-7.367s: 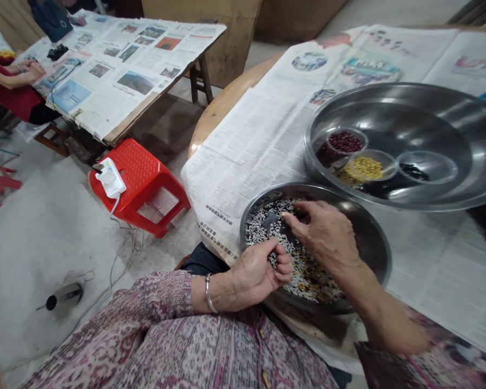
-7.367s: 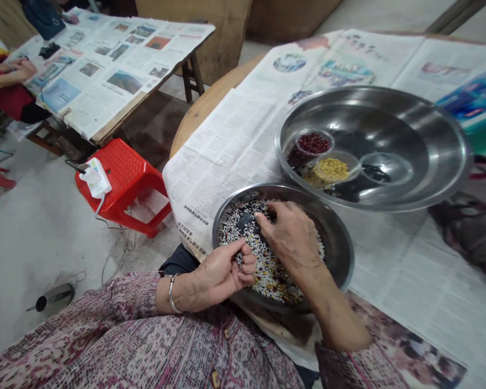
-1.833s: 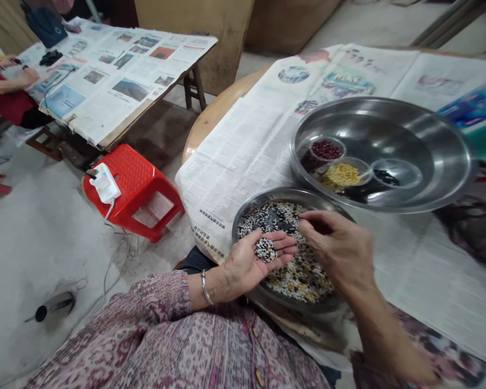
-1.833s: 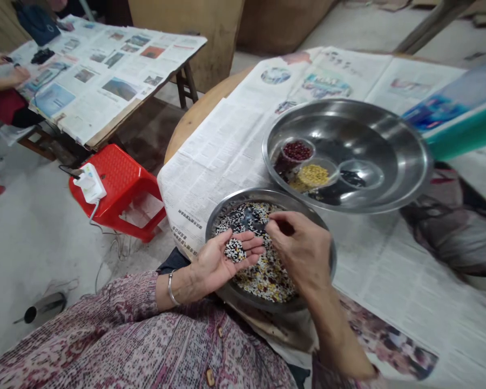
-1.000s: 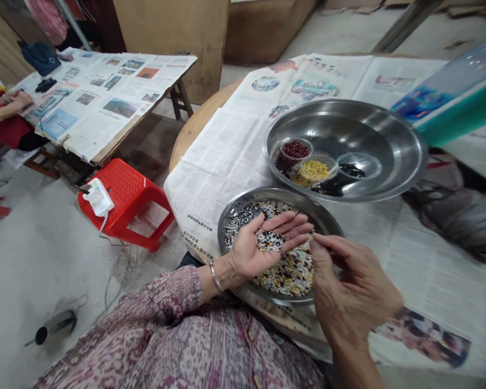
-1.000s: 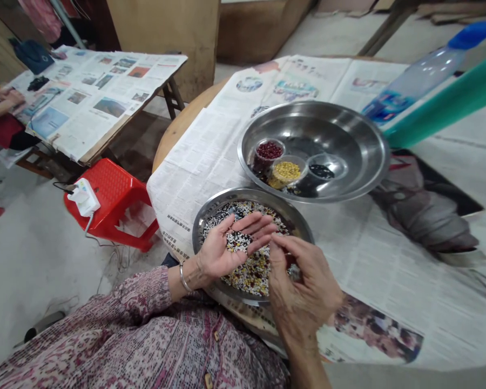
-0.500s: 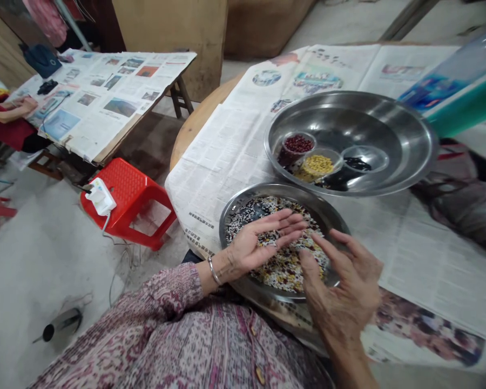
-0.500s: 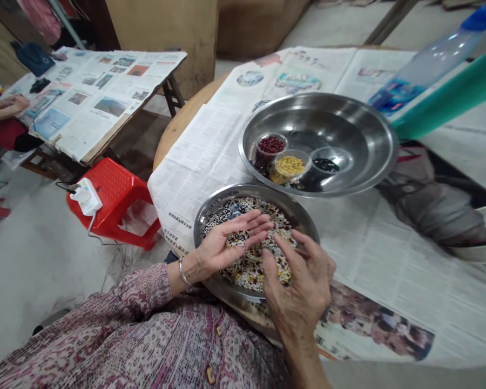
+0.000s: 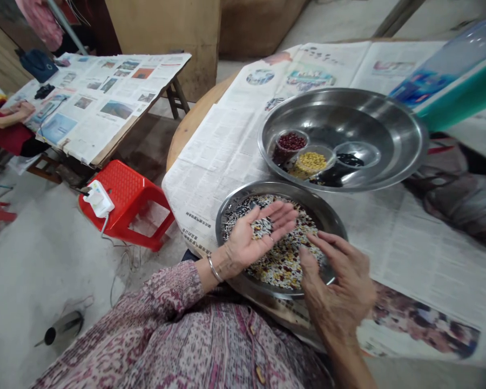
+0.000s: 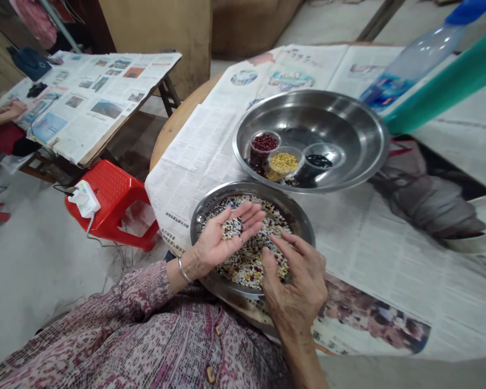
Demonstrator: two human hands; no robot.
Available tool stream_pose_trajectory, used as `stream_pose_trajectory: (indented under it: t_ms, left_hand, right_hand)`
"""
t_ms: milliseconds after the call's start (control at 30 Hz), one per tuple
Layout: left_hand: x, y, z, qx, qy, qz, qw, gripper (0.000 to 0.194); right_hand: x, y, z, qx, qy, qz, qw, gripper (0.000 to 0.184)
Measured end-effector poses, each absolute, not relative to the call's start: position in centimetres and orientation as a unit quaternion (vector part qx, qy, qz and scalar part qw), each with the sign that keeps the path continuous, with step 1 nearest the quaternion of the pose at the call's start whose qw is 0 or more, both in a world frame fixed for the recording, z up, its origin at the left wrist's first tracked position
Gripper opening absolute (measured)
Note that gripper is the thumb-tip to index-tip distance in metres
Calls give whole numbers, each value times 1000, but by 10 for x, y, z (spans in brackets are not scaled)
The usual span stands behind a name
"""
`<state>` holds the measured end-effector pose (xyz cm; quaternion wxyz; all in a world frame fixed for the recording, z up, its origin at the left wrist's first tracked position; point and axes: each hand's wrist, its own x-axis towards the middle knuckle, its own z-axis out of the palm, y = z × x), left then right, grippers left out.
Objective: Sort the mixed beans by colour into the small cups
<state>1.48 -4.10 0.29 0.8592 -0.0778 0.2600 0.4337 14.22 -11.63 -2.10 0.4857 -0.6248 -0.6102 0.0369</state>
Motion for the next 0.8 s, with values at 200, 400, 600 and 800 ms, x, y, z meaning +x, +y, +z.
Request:
stream_pose_trajectory:
  t_ms: [200, 400, 600, 800]
  left_hand:
    - [15, -41, -1, -58, 241, 432, 867, 44]
    - [14, -41, -1, -62, 202, 428, 879, 46]
    - [9, -38, 0, -81, 209, 431, 874, 46]
    - [13, -40, 0, -4, 210, 420, 883, 50]
  right_hand:
    - [139, -113, -22, -596, -653, 9, 467, 39]
    - [138, -109, -18, -583, -687, -11, 434, 51]
    - [137, -104, -18, -559, -726, -20, 400, 63]
    - [140, -97, -26, -562, -744, -27, 359, 71]
